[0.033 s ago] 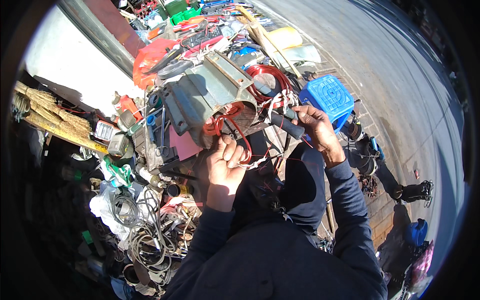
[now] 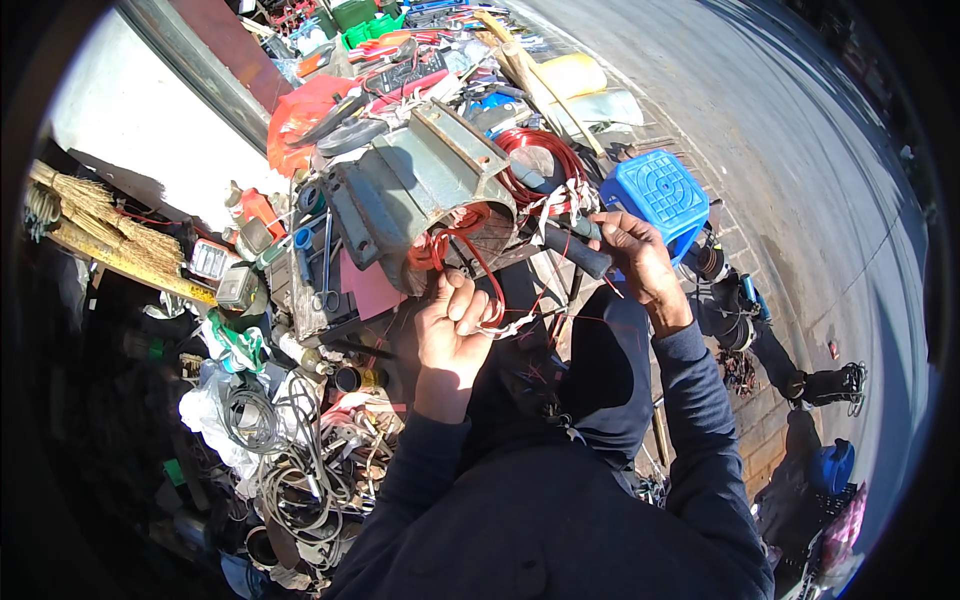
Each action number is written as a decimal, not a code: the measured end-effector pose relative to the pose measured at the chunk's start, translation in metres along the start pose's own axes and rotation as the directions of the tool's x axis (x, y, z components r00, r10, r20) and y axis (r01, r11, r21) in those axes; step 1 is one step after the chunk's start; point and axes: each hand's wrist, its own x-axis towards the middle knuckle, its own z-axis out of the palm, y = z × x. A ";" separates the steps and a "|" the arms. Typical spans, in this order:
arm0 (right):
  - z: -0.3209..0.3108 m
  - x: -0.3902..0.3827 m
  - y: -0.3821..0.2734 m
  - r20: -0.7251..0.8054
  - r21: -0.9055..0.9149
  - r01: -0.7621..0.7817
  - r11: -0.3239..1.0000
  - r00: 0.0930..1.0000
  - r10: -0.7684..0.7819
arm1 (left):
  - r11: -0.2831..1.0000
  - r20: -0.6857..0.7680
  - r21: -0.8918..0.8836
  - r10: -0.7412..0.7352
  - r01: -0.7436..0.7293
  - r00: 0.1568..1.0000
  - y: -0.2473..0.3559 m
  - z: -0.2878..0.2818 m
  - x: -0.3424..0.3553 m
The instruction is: The person sits at a cluttered outdoor workbench and uses a screwdriver and pliers to strip and cut red wires from a motor housing. They repeatedly insert and remove wire ends, trim insulation, and adjust the coil assembly by hand.
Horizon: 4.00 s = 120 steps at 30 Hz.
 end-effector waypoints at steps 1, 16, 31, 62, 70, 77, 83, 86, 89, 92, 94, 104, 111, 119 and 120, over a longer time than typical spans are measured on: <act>-0.003 -0.003 0.000 -0.008 0.004 0.012 1.000 1.000 -0.012 | 1.000 -0.001 0.003 0.003 -0.003 1.000 0.000 0.000 0.000; 0.006 -0.051 0.022 -0.259 0.184 0.194 0.963 0.955 -0.143 | 1.000 0.025 0.001 -0.003 0.003 1.000 0.000 0.000 -0.001; -0.034 -0.067 0.030 -0.674 0.161 0.595 0.788 0.649 -0.352 | 1.000 0.055 -0.012 -0.008 0.008 0.998 0.001 -0.002 0.000; 0.124 -0.112 0.020 -0.070 -0.255 0.502 0.826 0.843 -0.534 | 0.924 0.171 0.333 0.139 -0.190 0.975 0.001 -0.019 -0.056; 0.126 -0.111 0.035 -0.025 -0.259 0.571 0.779 0.802 -0.596 | 0.923 0.201 0.335 0.124 -0.187 0.972 0.000 -0.019 -0.051; 0.125 -0.110 0.031 0.031 -0.310 0.616 0.724 0.768 -0.640 | 0.926 0.182 0.334 0.118 -0.174 0.976 -0.001 -0.019 -0.051; 0.127 -0.109 0.029 0.057 -0.366 0.619 0.695 0.760 -0.647 | 0.931 0.155 0.325 0.119 -0.164 0.981 -0.003 -0.019 -0.052; 0.128 -0.110 0.029 0.050 -0.376 0.624 0.685 0.752 -0.658 | 0.931 0.132 0.330 0.122 -0.159 0.984 -0.003 -0.018 -0.053; 0.127 -0.111 0.029 0.048 -0.382 0.626 0.680 0.748 -0.662 | 0.928 0.137 0.335 0.121 -0.161 0.983 -0.002 -0.017 -0.053; 0.126 -0.110 0.030 0.044 -0.376 0.622 0.686 0.752 -0.658 | 0.931 0.128 0.330 0.118 -0.155 0.985 -0.003 -0.017 -0.053; 0.125 -0.110 0.031 0.051 -0.383 0.624 0.681 0.751 -0.659 | 0.933 0.127 0.327 0.115 -0.151 0.985 -0.004 -0.018 -0.052; 0.129 -0.096 0.027 0.245 -0.508 0.749 0.424 0.598 -0.763 | 0.928 0.162 0.341 0.097 -0.148 0.982 -0.002 -0.018 -0.051; 0.132 -0.088 0.033 0.364 -0.569 0.791 0.223 0.487 -0.794 | 0.931 0.164 0.347 0.061 -0.116 0.984 -0.007 -0.022 -0.051; 0.142 -0.092 0.039 0.260 -0.518 0.748 0.415 0.600 -0.756 | 0.919 0.085 0.370 0.113 -0.137 0.990 0.003 -0.025 -0.064; 0.138 -0.089 0.036 0.208 -0.562 0.675 0.478 0.675 -0.708 | 0.915 0.095 0.377 0.117 -0.144 0.989 0.002 -0.024 -0.066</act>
